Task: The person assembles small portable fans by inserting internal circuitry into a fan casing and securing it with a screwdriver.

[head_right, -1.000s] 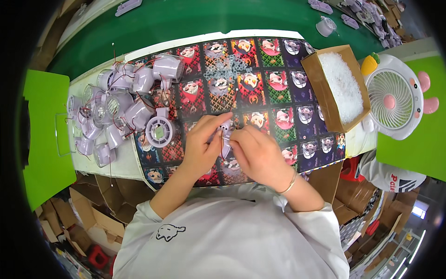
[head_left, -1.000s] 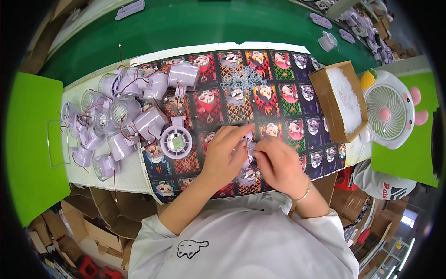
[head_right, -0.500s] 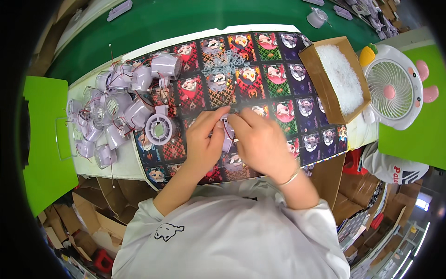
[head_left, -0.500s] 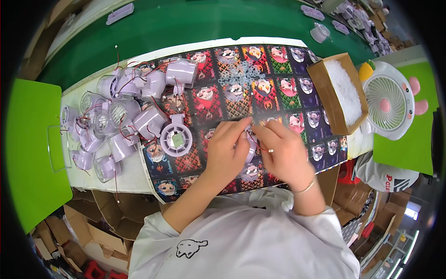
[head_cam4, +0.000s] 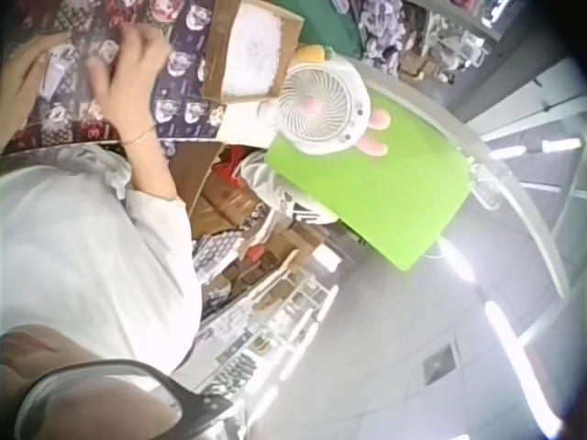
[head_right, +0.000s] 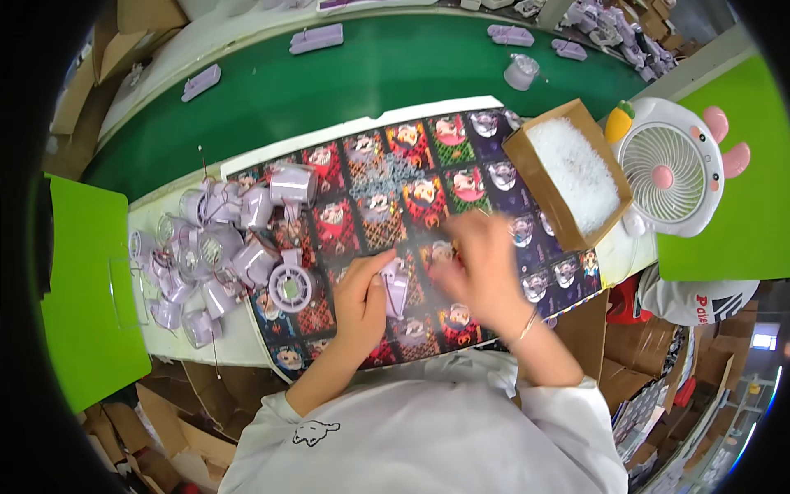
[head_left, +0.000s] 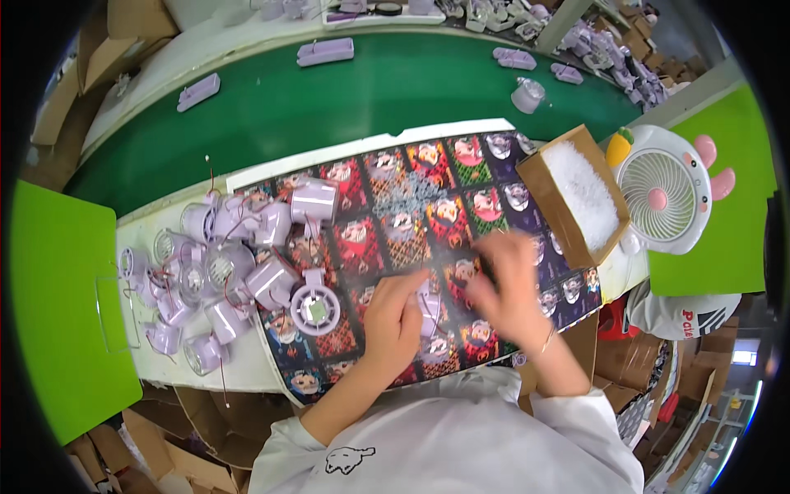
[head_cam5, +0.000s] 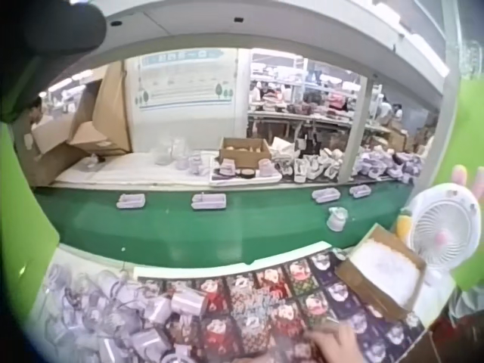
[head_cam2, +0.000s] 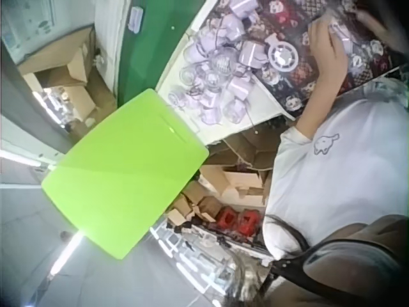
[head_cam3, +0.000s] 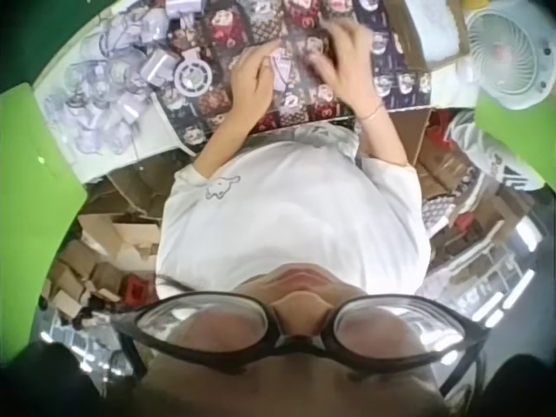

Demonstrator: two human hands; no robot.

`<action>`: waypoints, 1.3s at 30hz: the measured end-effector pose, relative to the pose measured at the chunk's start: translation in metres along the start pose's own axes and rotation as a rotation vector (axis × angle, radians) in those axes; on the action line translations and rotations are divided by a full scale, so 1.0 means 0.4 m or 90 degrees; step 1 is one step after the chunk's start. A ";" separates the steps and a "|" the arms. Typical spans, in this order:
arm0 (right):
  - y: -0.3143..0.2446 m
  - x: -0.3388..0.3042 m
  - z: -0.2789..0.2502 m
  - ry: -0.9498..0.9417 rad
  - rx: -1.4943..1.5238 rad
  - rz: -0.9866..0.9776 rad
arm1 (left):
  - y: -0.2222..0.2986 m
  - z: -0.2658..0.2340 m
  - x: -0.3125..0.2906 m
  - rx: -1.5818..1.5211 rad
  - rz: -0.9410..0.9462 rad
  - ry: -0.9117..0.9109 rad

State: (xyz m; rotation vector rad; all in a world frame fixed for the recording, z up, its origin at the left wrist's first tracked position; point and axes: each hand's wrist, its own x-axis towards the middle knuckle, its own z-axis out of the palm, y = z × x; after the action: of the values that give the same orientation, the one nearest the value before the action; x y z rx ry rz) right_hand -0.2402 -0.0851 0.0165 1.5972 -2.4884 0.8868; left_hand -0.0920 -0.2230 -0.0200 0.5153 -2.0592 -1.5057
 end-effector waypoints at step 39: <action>0.021 0.153 0.027 -0.291 0.527 0.182 | 0.001 -0.069 -0.043 0.178 0.093 0.007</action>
State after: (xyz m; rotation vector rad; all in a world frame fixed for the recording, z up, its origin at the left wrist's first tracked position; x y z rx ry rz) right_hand -0.2730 -0.1379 0.0248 1.8063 -2.9006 1.9989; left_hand -0.0616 -0.2334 -0.0163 0.4635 -2.2596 -1.1359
